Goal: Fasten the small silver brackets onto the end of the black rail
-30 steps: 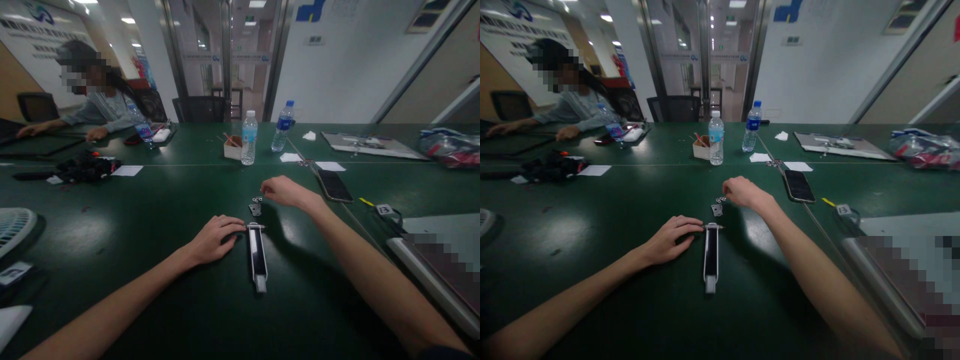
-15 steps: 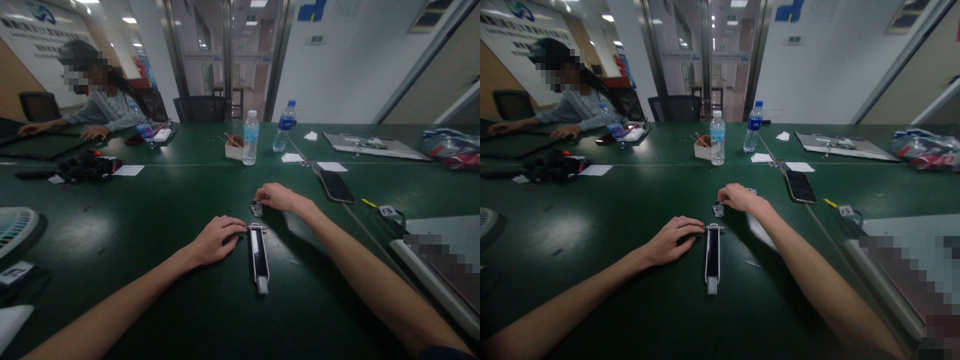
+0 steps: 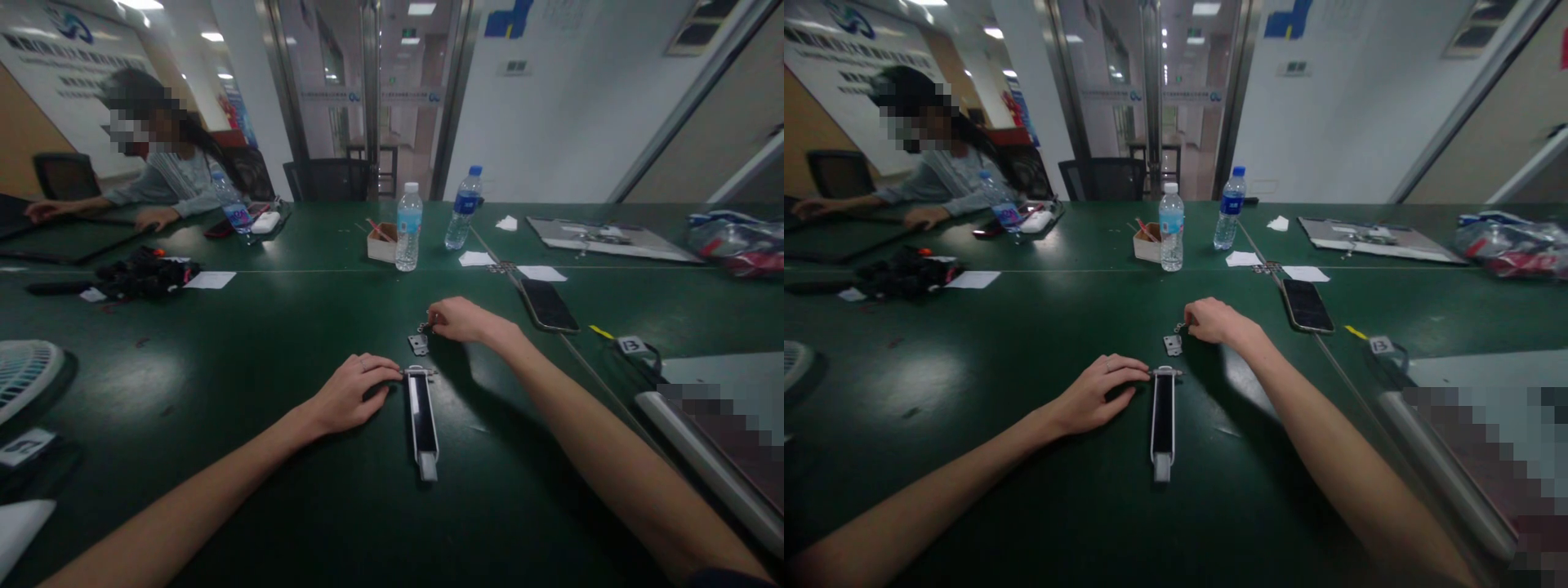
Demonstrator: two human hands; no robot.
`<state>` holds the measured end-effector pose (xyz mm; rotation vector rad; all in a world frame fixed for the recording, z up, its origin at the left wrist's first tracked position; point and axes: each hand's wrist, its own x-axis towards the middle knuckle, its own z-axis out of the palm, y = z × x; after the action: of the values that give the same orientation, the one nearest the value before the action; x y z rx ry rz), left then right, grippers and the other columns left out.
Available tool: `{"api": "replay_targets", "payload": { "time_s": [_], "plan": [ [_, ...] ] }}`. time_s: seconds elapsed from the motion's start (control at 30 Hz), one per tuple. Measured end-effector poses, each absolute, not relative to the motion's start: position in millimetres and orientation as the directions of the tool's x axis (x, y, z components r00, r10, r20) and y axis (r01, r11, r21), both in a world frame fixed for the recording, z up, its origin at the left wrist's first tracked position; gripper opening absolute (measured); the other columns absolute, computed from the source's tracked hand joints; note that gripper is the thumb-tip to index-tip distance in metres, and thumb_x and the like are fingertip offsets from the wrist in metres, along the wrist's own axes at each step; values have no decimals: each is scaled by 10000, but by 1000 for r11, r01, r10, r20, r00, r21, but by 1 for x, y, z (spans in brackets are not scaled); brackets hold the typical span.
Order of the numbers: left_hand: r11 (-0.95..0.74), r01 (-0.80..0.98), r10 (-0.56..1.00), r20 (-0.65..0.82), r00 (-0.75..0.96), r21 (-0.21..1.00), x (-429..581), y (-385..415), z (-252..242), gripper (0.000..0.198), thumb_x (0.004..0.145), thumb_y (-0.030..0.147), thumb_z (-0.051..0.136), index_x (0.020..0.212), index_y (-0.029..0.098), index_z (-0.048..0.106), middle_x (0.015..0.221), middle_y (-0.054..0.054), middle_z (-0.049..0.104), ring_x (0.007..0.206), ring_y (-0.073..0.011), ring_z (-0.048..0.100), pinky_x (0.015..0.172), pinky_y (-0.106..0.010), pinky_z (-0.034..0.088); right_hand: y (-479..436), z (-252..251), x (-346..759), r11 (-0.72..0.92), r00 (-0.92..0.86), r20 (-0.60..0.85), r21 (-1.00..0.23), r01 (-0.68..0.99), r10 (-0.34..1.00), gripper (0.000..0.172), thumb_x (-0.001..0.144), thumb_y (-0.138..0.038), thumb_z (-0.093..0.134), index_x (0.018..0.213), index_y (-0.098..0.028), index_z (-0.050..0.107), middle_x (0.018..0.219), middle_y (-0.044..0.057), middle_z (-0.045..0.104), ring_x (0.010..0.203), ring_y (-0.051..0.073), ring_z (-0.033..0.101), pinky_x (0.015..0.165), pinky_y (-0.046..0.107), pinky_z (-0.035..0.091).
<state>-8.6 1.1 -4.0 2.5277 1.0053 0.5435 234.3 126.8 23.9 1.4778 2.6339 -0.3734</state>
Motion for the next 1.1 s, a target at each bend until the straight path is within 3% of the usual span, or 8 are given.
{"api": "replay_targets", "payload": {
  "time_s": [0.17, 0.43, 0.63, 0.83, 0.97, 1.1],
  "plan": [
    [-675, 567, 711, 213, 670, 471, -9, 1, -4, 315, 886, 126, 490, 1181, 210, 563, 1241, -67, 574, 1128, -232, 519, 921, -404, 404, 123, 17, 222, 468, -481, -150, -112, 877, 864, 245, 830, -220, 518, 1024, -161, 655, 1050, 126, 654, 967, 240, 602, 785, 306, 433],
    [-671, 567, 712, 204, 672, 477, -9, 1, -4, 318, 887, 132, 494, 1190, 207, 555, 1246, -69, 569, 1137, -234, 514, 932, -411, 408, 126, 17, 226, 444, -462, -225, -130, 887, 858, 169, 787, -255, 581, 853, -157, 702, 877, 114, 690, 816, 230, 636, 688, 295, 443],
    [-637, 558, 747, 247, 618, 532, -10, 2, -5, 291, 882, 132, 496, 1155, 202, 569, 1211, -60, 580, 1124, -225, 518, 944, -416, 419, 124, 36, 233, 474, -517, -133, -256, 842, 846, 160, 773, -233, 592, 871, -143, 681, 829, 71, 687, 756, 185, 623, 665, 273, 437],
    [-405, 593, 906, 217, 364, 697, -11, 5, -5, 202, 893, 252, 523, 1072, 199, 600, 1000, -39, 635, 831, -187, 595, 678, -309, 507, 93, 56, 211, 593, -727, -69, -527, 608, 683, 140, 803, -225, 594, 902, -144, 651, 852, 34, 673, 730, 123, 603, 646, 231, 435],
    [-319, 521, 939, 189, 288, 791, -10, 6, -6, 169, 879, 305, 553, 993, 198, 615, 925, -18, 658, 814, -184, 612, 703, -312, 499, 66, 62, 187, 644, -819, -55, -589, 488, 571, 135, 838, -213, 584, 942, -152, 646, 848, 23, 655, 727, 118, 586, 638, 238, 421],
    [-294, 467, 943, 172, 286, 834, -12, 7, -7, 162, 865, 327, 567, 941, 195, 624, 889, -10, 658, 791, -178, 610, 703, -308, 489, 56, 60, 179, 658, -824, -16, -593, 464, 566, 135, 862, -182, 563, 969, -136, 631, 853, 28, 636, 731, 118, 568, 637, 243, 419]
  ]
}}
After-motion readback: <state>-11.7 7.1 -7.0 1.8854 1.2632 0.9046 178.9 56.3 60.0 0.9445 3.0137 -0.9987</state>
